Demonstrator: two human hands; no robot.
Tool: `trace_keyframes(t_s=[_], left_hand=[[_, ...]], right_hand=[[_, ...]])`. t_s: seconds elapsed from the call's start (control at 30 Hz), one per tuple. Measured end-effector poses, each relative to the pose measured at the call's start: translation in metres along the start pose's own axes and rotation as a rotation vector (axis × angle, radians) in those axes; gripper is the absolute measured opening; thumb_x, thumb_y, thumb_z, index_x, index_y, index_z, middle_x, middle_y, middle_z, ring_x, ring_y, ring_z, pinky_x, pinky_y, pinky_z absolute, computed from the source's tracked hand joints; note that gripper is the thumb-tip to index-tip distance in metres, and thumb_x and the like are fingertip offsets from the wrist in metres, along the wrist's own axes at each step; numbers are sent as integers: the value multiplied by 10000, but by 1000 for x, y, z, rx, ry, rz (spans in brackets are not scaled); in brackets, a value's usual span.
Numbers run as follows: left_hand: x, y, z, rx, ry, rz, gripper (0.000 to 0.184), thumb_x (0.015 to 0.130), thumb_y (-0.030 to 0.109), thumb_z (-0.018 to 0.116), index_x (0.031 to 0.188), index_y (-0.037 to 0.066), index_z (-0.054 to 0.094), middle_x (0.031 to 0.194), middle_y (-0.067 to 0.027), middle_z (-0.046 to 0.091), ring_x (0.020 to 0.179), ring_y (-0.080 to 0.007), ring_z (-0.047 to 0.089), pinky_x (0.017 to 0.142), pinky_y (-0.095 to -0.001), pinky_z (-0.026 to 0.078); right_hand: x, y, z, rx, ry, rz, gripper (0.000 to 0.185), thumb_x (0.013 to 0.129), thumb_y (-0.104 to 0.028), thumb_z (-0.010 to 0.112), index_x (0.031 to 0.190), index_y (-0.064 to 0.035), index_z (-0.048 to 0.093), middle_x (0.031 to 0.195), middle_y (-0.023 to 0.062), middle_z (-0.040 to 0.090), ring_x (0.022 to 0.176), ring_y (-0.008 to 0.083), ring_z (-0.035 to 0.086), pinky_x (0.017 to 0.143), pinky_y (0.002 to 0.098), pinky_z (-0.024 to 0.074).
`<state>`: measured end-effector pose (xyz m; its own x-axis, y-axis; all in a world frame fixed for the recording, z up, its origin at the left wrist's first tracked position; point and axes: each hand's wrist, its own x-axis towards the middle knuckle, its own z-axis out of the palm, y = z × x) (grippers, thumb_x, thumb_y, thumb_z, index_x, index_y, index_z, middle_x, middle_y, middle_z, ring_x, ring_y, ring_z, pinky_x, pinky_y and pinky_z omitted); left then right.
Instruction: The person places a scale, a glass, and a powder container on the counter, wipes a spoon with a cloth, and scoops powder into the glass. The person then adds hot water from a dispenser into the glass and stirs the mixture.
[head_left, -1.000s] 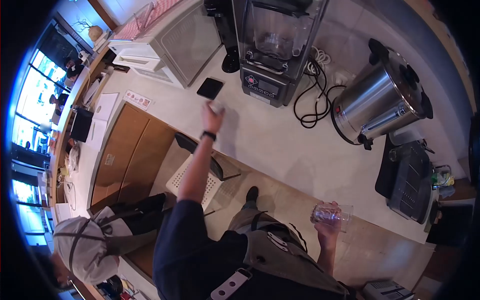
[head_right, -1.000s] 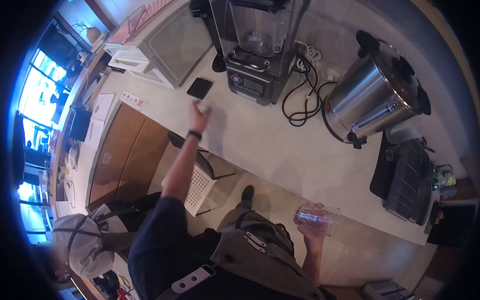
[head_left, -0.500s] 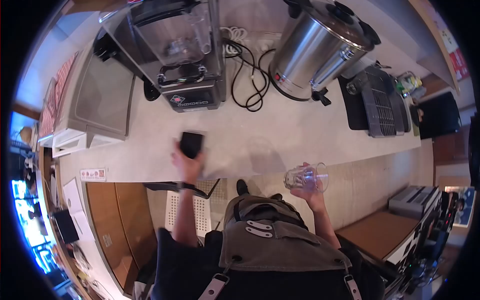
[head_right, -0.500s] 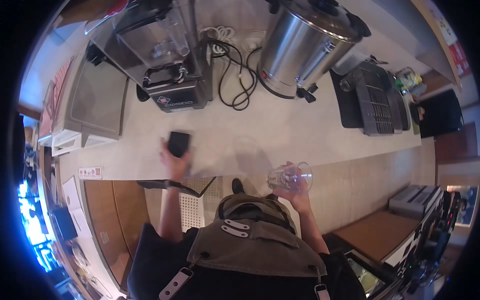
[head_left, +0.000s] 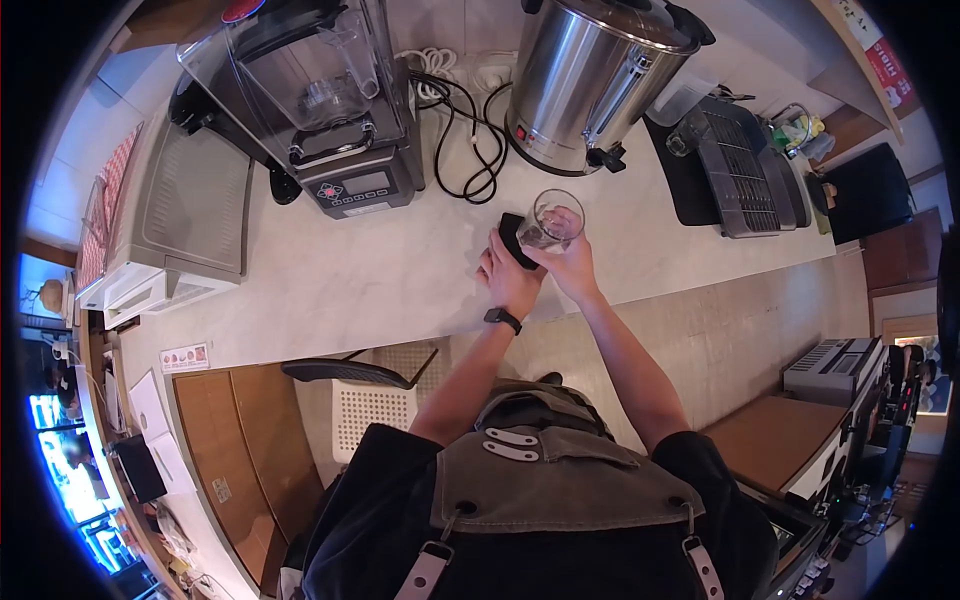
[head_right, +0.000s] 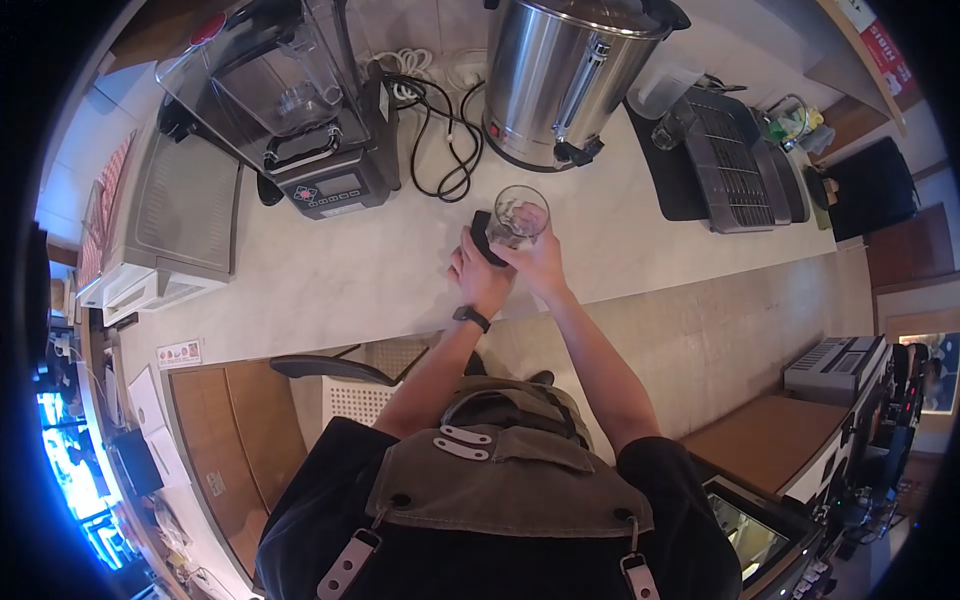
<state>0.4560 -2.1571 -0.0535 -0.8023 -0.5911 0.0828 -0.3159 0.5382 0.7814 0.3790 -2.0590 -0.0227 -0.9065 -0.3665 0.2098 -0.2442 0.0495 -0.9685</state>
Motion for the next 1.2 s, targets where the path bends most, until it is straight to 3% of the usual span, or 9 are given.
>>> trace_keyframes(t_s=[0.07,0.37,0.57,0.67,0.73,0.87,0.97,1.07,1.2], left_hand=[[-12,0,-6,-18,-14,-33,1133,707,233,896,1580,7,210,1519,-194,469,1354,-401,403,1092,-583,262],[-29,-10,-9,-65,-59,-25,1090,751,196,866,1591,17,196,1402,-186,568,1309,-384,434,1082,-570,284],[-29,-13,-8,-105,-45,27,1043,762,161,837,1585,2,216,1343,-210,586,1261,-381,464,1059,-541,345],[-28,-25,-20,-229,-75,31,983,779,102,799,1580,-6,238,1314,-219,592,1173,-348,534,1007,-484,444],[-34,-46,-31,-355,-142,-19,945,792,62,770,1580,3,251,1292,-219,601,1108,-319,577,956,-434,508],[-45,-62,-60,-353,-27,197,741,844,20,747,1503,37,409,1211,-169,659,941,-249,666,850,-381,567],[-56,-75,-89,-531,-330,-155,522,898,75,738,1376,37,530,1065,-120,713,834,-229,689,779,-371,566],[-59,-76,-123,-301,-647,-132,393,939,193,739,1273,41,597,891,-96,723,754,-228,693,723,-365,548],[-66,-74,-144,-78,-744,33,391,955,301,728,1225,37,628,860,-129,730,783,-254,706,721,-372,536]], right_hand=[[1,5,6,6,5,-3,840,725,-125,921,1393,23,435,1333,180,603,1292,250,579,1109,362,453],[-5,2,13,-279,-29,17,821,720,-131,902,1390,10,449,1296,206,667,1218,304,665,1037,371,526],[-10,-15,8,-319,-71,109,930,710,-201,928,1450,17,409,1387,247,591,1303,345,595,1090,409,483],[-44,16,-9,-529,-16,-112,902,799,-268,866,1506,-5,371,1460,247,520,1385,370,499,1164,483,393],[-68,20,-26,-745,-145,-192,785,883,-292,776,1522,-48,390,1474,227,507,1407,371,462,1186,523,344],[-78,17,-30,-984,-218,-331,560,999,-296,619,1513,-135,465,1469,187,519,1402,364,466,1198,555,317],[-77,20,-31,-987,-212,-320,516,999,-305,619,1484,-159,520,1471,185,519,1403,353,469,1201,544,319],[-75,22,-32,-985,-217,-312,505,997,-307,622,1474,-168,535,1476,177,519,1405,350,469,1205,537,317],[-76,21,-31,-988,-193,-312,495,993,-302,628,1465,-178,549,1483,168,518,1407,347,471,1205,540,317]])
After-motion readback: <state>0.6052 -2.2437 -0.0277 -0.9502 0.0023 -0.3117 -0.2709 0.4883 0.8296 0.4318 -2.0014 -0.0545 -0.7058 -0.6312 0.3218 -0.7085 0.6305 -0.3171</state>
